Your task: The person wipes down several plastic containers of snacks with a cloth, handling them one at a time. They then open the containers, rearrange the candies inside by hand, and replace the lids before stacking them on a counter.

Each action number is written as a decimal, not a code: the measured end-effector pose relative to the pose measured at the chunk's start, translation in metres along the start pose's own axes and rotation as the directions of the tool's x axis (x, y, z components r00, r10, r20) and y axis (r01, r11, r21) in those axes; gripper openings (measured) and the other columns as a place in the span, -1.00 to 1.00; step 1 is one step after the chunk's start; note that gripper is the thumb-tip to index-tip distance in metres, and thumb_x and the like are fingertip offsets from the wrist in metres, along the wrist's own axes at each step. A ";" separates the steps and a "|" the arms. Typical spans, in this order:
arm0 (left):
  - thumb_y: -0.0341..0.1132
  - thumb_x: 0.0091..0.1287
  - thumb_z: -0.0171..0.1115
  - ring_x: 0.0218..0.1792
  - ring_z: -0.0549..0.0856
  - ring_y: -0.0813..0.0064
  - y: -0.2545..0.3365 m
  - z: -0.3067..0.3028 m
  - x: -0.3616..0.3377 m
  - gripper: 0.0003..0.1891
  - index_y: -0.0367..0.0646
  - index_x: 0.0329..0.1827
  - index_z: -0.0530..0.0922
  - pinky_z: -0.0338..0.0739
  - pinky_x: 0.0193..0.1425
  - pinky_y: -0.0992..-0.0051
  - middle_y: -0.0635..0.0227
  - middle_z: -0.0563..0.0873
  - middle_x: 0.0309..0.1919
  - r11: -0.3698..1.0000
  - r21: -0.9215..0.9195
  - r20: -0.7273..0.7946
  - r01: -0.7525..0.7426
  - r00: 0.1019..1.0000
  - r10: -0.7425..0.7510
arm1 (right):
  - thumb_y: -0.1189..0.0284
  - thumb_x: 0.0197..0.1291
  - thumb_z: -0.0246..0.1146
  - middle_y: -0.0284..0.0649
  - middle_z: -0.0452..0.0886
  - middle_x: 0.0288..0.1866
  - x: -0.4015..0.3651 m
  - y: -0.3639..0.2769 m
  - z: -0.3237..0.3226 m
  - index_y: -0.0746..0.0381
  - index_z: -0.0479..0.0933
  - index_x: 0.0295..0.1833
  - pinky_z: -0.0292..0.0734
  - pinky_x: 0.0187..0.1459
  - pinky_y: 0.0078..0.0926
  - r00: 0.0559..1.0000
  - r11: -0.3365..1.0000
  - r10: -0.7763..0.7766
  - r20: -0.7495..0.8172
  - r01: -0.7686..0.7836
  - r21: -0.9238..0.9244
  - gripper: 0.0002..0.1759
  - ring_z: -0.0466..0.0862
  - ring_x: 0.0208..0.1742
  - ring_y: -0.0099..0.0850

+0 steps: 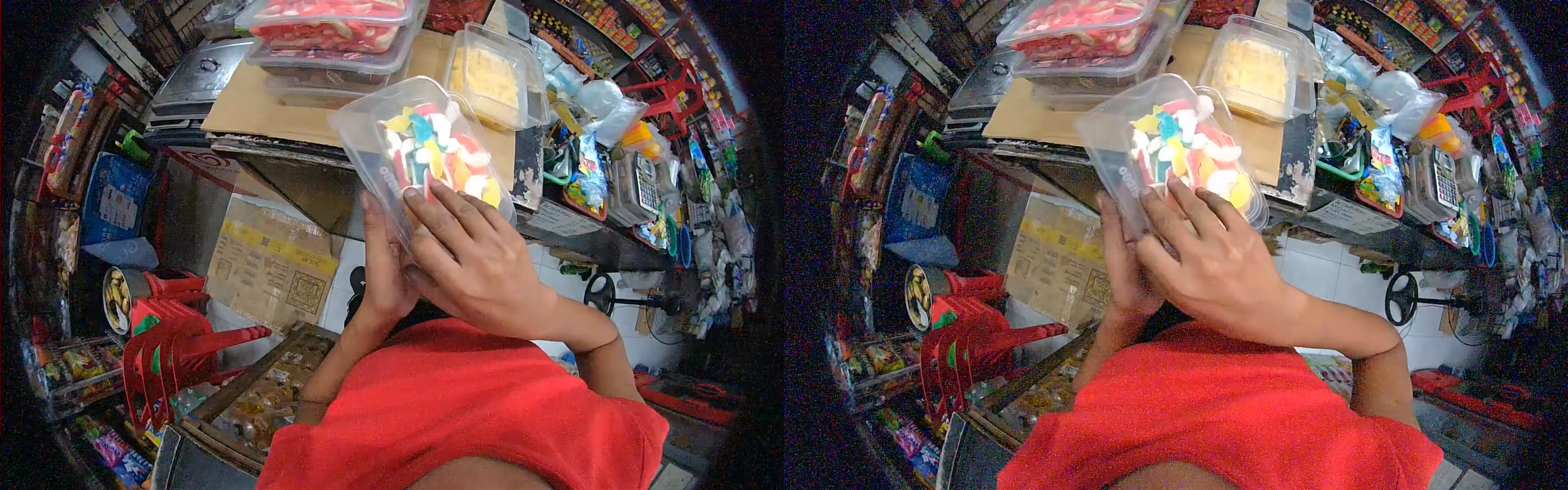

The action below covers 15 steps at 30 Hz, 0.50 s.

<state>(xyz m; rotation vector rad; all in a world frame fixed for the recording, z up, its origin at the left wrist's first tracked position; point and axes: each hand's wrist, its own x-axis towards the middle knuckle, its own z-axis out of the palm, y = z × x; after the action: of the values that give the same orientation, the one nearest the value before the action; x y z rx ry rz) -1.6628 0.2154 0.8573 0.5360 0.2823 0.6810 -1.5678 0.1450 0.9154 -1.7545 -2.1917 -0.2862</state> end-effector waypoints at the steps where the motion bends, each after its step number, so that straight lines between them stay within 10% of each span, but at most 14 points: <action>1: 0.21 0.44 -0.51 0.27 0.39 0.24 0.000 0.001 0.001 -0.31 -0.11 0.41 0.11 0.21 0.39 0.25 0.17 0.36 0.28 0.999 -0.013 0.008 -0.037 0.999 0.037 | 0.31 -0.06 0.34 -0.04 0.46 0.19 0.000 0.002 -0.002 0.27 0.46 -0.12 0.44 0.10 -0.19 1.000 1.000 0.000 0.001 0.000 0.003 -0.60 0.52 0.13 -0.03; 9: 0.03 0.49 -0.33 0.29 0.40 0.26 -0.004 -0.003 0.008 -0.46 0.12 0.48 -0.07 0.54 0.16 0.17 0.25 0.25 0.36 0.997 -0.017 -0.027 -0.076 0.997 0.076 | 0.60 -0.12 0.32 -0.06 0.63 -0.09 -0.010 0.031 -0.042 0.31 0.46 -0.23 0.56 -0.10 -0.42 0.925 0.964 0.214 -0.313 -0.148 0.220 -0.72 0.67 -0.14 -0.22; 15: -0.03 0.49 -0.32 0.30 0.39 0.21 -0.001 -0.002 0.005 -0.46 0.12 0.48 -0.12 0.50 0.21 0.12 0.24 0.19 0.39 0.999 0.013 0.027 -0.050 0.998 0.050 | 0.58 0.23 0.18 -0.23 0.50 -0.16 -0.031 0.068 -0.058 0.33 0.35 -0.05 0.53 -0.10 -0.51 0.516 0.863 0.503 -0.693 -0.254 0.437 -0.80 0.59 -0.15 -0.45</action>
<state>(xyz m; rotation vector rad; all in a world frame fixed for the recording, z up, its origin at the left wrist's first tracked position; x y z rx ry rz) -1.6595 0.2186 0.8544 0.5664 0.2490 0.7203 -1.4885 0.1120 0.9553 -1.4704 -1.0915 -0.4956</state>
